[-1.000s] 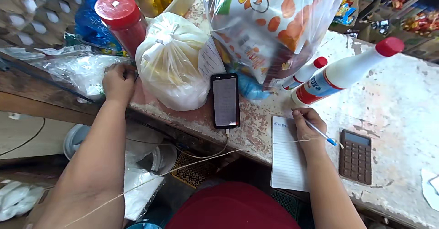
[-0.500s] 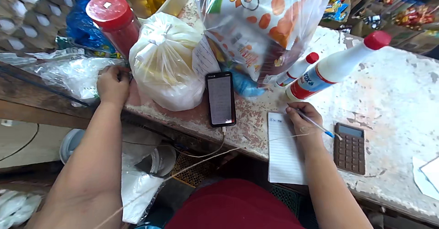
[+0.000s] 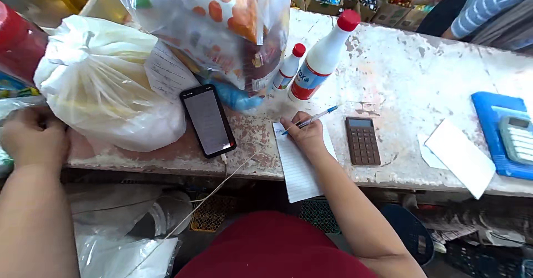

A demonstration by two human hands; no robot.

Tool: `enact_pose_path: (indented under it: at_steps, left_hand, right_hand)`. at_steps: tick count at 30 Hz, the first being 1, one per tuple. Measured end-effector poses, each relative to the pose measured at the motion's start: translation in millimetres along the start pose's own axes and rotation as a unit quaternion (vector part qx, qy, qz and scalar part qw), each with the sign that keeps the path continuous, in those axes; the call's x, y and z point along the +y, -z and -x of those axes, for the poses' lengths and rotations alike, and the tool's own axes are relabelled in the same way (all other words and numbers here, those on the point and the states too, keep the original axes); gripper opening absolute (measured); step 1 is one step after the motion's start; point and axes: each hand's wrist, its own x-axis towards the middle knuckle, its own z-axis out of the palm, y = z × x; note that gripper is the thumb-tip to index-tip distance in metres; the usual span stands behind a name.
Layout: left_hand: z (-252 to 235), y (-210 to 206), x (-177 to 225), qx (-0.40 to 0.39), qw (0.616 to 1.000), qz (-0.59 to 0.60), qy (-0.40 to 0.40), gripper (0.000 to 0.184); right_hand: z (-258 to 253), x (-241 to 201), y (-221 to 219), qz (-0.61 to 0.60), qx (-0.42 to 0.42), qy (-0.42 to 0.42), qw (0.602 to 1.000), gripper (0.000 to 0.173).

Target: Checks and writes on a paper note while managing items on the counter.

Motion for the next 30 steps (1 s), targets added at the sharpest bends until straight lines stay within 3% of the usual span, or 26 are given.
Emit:
enact_pose_path:
  at_steps: [6,23,30]
  left_hand:
    - [-8,-10,-20,-0.01,0.999,0.029,0.008,0.046]
    - [11,1,15,-0.017,0.996,0.055,0.064,0.047]
    - [11,3,16,-0.021,0.997,0.067,0.024,0.043]
  right_hand:
    - [1,2,-3,0.013,-0.003,0.008,1.0,0.031]
    - [-3,7,-4,0.088,-0.004,0.01,0.996,0.029]
    - [-2,6,-5,0.091,-0.006,0.022,0.996,0.029]
